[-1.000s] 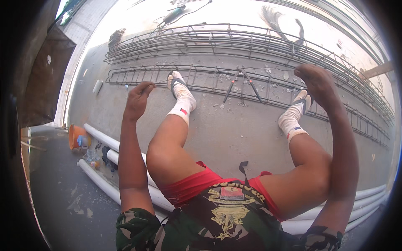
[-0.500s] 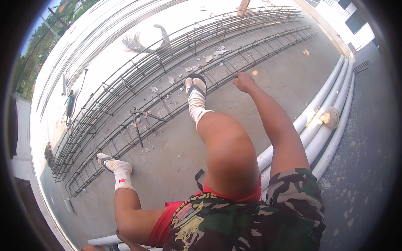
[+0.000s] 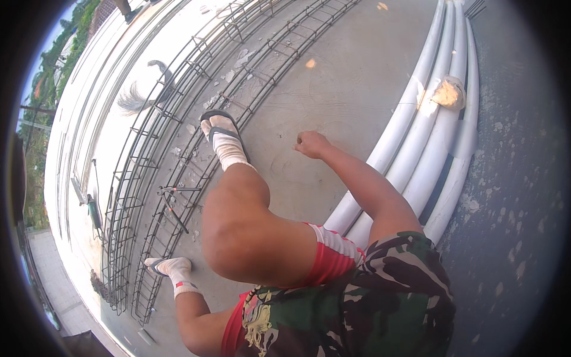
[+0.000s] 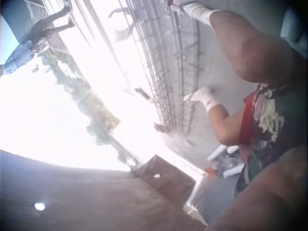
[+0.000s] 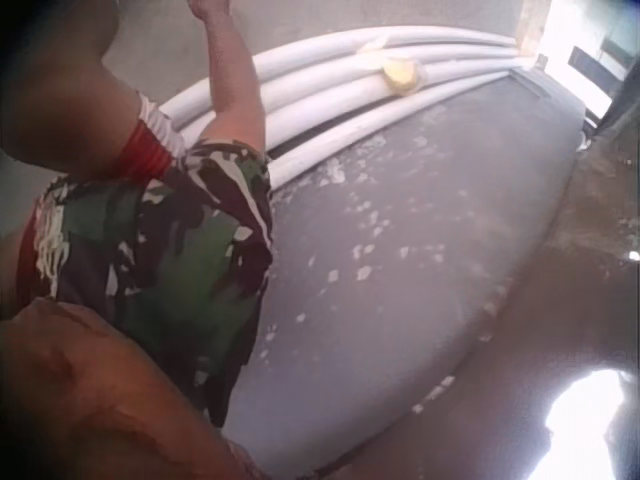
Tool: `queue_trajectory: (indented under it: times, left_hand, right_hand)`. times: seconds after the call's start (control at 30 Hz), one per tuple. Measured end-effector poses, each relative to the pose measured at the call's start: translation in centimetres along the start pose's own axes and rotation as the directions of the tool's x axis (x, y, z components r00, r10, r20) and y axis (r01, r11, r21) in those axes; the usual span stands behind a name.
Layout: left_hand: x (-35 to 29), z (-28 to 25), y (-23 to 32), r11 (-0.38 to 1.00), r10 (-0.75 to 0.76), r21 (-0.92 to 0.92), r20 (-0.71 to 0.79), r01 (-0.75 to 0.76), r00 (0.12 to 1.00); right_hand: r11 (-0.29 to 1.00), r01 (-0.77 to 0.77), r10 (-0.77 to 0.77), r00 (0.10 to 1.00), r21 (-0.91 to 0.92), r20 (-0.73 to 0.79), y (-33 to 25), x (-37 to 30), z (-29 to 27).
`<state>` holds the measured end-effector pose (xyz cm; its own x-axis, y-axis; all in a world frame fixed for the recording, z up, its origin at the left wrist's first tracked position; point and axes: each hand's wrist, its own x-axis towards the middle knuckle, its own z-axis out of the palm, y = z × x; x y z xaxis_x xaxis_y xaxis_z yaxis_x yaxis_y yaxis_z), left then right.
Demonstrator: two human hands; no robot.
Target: The person ties steel rebar bars together using wire and pliers to form a ladder-like rebar cage. They repeatedly wrap wire around intersections and twist it tight with pliers, working along the length of the structure.
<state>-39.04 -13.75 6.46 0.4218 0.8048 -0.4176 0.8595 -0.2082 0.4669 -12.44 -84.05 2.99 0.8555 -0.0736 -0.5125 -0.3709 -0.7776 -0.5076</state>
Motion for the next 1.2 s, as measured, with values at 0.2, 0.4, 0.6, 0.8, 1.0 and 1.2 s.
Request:
queue_trajectory:
  times: [0.2, 0.4, 0.6, 0.8, 1.0, 1.2]
  left_hand:
    - [-1.3, -0.7, 0.8, 1.0, 0.004, -0.005, 0.014, -0.004, 1.0]
    - [-2.6, -2.1, 1.0, 0.999, 0.008, -0.04, 0.008, -0.008, 1.0]
    - [-4.6, -8.5, 1.8, 0.982, 0.059, -0.179, -0.049, -0.067, 0.997]
    - [-4.8, -16.5, 13.6, 0.862, 0.435, -0.318, 0.06, -0.396, 0.899]
    - [-10.8, -16.4, 25.2, 0.631, 0.767, -0.414, 0.211, -0.656, 0.606]
    - [-13.6, -14.8, 26.7, 0.497, 0.867, -0.676, 0.357, -0.544, 0.348]
  right_hand:
    - [0.81, 0.256, -0.406, 0.894, -0.528, -0.189, -1.0, -4.3, 11.9]
    - [0.84, 0.296, -0.395, 0.908, -0.454, -0.138, 0.1, -3.4, 13.8]
    - [0.951, 0.308, -0.307, 0.951, -0.037, 0.023, -6.8, -5.9, 4.8]
    - [0.907, 0.392, -0.383, 0.92, 0.154, -0.087, -17.5, -11.1, -13.0]
    - [0.878, 0.353, -0.356, 0.933, 0.322, -0.051, -25.9, -14.4, -22.4]
    - [0.657, 0.747, -0.739, 0.611, -0.103, -0.285, -33.6, -17.3, -23.2]
